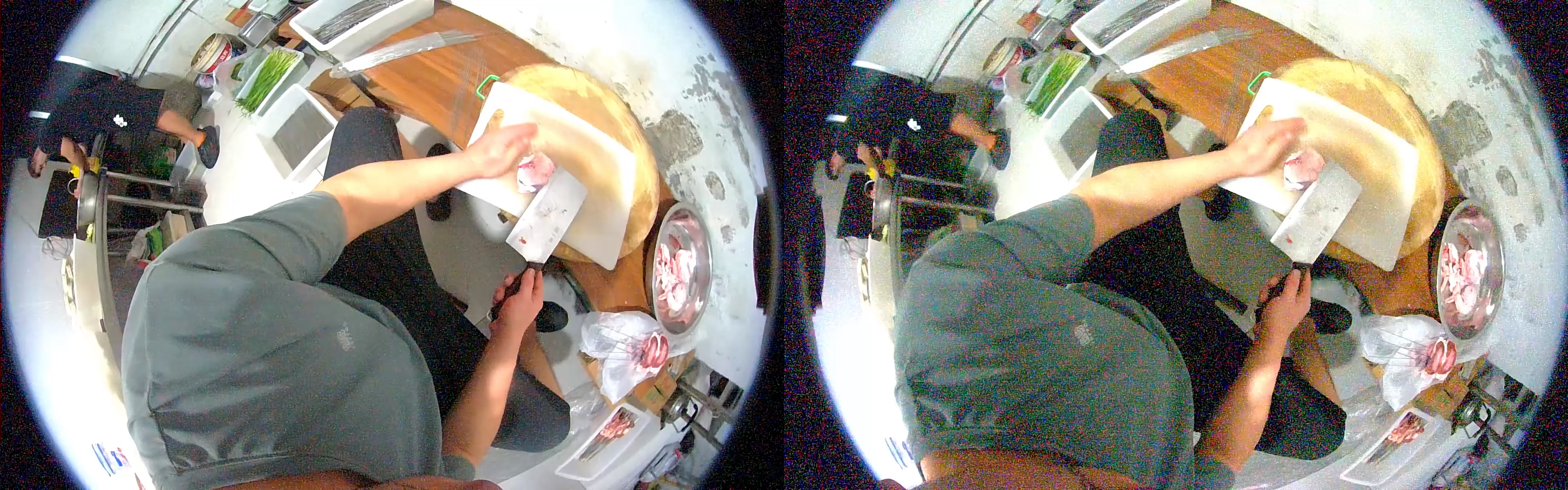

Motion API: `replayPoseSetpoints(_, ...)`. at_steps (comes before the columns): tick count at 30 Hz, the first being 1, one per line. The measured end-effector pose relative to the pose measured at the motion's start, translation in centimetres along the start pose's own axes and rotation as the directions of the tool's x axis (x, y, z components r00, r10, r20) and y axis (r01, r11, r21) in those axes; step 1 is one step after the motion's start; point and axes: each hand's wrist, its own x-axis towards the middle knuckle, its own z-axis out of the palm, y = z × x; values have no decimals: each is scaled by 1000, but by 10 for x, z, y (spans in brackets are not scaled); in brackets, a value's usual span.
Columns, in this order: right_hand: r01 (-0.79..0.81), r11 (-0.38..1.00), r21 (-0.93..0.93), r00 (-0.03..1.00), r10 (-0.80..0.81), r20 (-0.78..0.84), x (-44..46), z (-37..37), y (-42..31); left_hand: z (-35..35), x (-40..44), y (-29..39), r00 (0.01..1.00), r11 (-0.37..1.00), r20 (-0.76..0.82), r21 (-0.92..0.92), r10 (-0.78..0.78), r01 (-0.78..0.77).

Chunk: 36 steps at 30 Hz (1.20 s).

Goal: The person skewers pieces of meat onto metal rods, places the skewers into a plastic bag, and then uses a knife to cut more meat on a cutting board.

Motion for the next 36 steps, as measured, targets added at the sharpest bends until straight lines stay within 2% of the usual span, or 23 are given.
replayPoseSetpoints(2, 22, 1000, -13, 999, -22, 27, 4, -5, 6, 6, -5, 7, 983, 992, 151, 57, 101, -110)
replayPoseSetpoints(5, 76, 989, -125, 996, -70, 51, 4, -7, 7, 14, -6, 14, 940, 946, 237, 155, 244, -284)
replayPoseSetpoints(6, 67, 991, -114, 997, -62, 41, 3, -7, 6, 15, -3, 15, 943, 976, 284, 83, 172, -203)
replayPoseSetpoints(11, 34, 995, -91, 999, -36, -19, -1, -2, 5, 13, -6, 13, 930, 948, 263, 120, 255, -294)
replayPoseSetpoints(15, 48, 997, -60, 999, -48, 7, 0, -3, 6, 16, -8, 4, 922, 933, 255, 137, 291, -333)
replayPoseSetpoints(21, 38, 997, -61, 999, -38, 12, -7, 8, -7, 15, -10, 4, 928, 931, 270, 190, 256, -312)
replayPoseSetpoints(24, 53, 997, -50, 998, -52, 32, -7, 12, -7, 15, -11, 3, 902, 862, 185, 271, 390, -428)
replayPoseSetpoints(30, 34, 995, -93, 999, -34, 6, -7, 22, -16, 17, -14, 6, 942, 924, 199, 219, 271, -312)
replayPoseSetpoints(35, 42, 994, -105, 999, -43, -9, 12, 20, -25, 9, -12, 17, 936, 943, 277, 189, 215, -273)
replayPoseSetpoints(36, 37, 987, -155, 999, -36, 10, 12, 20, -31, 10, -12, 18, 936, 951, 295, 183, 190, -251)
